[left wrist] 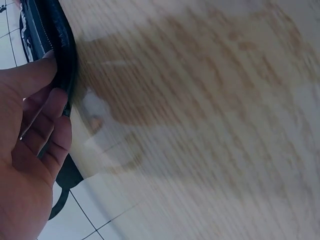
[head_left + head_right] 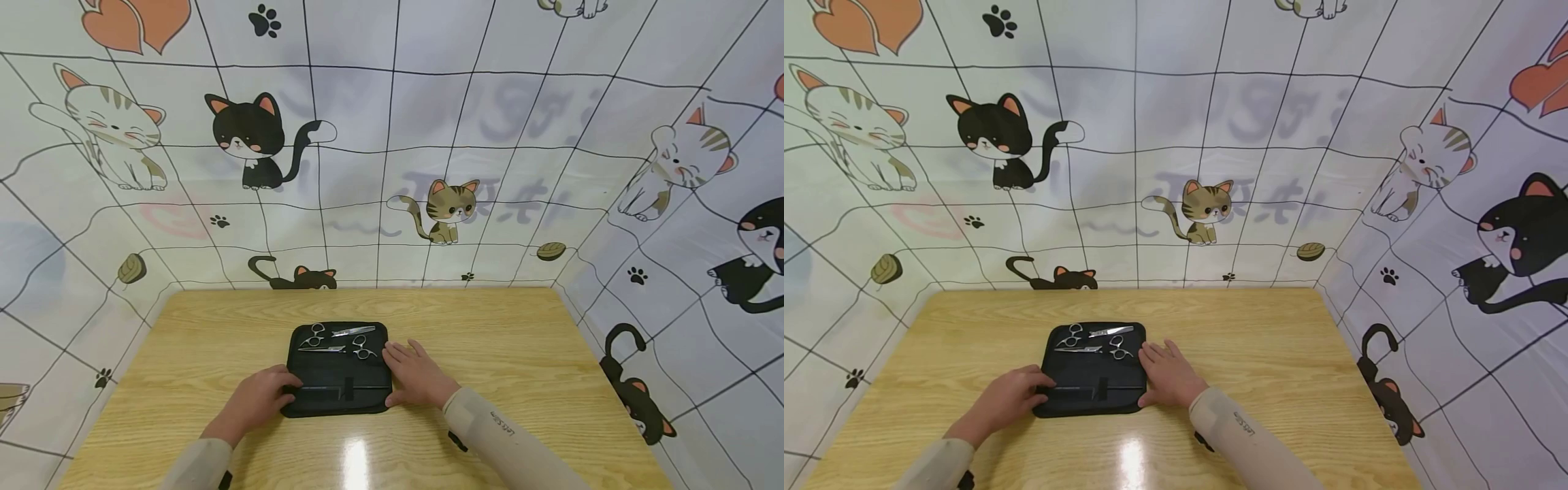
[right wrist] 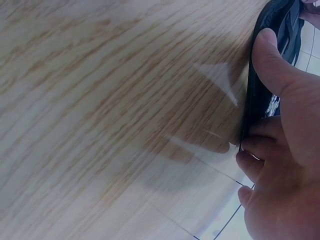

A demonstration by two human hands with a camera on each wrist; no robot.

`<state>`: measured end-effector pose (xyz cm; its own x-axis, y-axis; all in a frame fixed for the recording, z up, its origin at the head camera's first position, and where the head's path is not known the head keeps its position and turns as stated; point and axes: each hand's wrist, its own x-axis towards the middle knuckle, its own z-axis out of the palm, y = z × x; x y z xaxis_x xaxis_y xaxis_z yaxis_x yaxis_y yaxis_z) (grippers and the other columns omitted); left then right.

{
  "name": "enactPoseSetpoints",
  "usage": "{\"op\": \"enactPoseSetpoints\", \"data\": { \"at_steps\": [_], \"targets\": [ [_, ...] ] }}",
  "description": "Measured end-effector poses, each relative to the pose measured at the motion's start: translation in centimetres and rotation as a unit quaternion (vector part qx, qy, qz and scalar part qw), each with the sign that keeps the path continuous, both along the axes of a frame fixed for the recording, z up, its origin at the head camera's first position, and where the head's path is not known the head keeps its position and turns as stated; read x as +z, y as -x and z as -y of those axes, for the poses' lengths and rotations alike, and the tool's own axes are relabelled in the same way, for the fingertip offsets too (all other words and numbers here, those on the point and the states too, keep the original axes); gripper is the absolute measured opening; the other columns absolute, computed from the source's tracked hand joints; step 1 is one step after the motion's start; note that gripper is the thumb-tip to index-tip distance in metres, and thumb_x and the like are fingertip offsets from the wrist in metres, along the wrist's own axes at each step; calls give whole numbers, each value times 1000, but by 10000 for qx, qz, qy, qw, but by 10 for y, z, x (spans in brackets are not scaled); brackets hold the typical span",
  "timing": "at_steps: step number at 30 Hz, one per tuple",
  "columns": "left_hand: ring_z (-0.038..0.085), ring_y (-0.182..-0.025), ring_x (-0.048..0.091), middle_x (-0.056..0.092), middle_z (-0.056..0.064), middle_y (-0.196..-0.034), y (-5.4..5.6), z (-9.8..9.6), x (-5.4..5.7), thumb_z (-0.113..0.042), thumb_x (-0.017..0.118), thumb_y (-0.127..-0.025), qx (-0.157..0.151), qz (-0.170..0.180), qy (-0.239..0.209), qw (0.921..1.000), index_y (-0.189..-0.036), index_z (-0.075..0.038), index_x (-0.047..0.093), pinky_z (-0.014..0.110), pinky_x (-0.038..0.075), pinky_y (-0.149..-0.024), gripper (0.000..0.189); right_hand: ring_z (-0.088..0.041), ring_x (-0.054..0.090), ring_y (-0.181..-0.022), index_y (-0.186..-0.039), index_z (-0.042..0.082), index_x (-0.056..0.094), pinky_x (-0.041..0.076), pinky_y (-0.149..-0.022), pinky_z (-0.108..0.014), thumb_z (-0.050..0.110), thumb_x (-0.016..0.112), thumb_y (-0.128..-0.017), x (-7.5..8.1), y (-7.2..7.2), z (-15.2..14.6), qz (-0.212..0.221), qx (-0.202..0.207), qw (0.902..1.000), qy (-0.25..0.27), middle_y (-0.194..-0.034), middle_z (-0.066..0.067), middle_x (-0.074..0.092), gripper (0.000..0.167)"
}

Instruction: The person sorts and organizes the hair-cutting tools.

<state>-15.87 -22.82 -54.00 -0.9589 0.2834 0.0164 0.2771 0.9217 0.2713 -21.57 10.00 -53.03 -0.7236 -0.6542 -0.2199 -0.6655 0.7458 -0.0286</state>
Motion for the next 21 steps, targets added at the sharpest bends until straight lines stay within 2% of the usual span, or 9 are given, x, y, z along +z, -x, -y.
{"op": "enactPoseSetpoints", "data": {
  "at_steps": [3,8,15,21],
  "targets": [
    [0,-76,57,64,-14,-89,1,2,-2,-21,82,-78,-83,-116,-12,9999,-94,-25,75,26,54,-70,18,-21,27,-149,-153,9,32,17,-123,-48,67,64,-80,0,0,0,27,-14,10000,34,-161,-7,28,99],
    [3,-79,62,66,-13,-89,2,4,-1,-18,80,-79,-137,-203,-106,9996,-93,-24,75,30,56,-71,16,-20,27,-150,-153,9,32,16,-123,-48,67,65,-80,-1,1,0,102,-57,9999,61,-161,-7,28,99],
    [2,-76,56,66,-12,-93,5,5,1,-17,75,-85,216,-15,-140,9997,-97,-23,74,29,54,-72,14,-21,28,-149,-153,10,33,17,-123,-49,66,66,-79,-1,2,0,179,-92,9997,145,-161,-6,29,98],
    [10,-82,63,67,-1,-103,8,7,4,-16,72,-88,476,-149,-328,9982,-104,-17,73,36,57,-75,16,-22,32,-147,-152,11,36,19,-122,-49,62,66,-82,1,6,-3,118,-96,9997,169,-158,-4,35,91]
  ]
}}
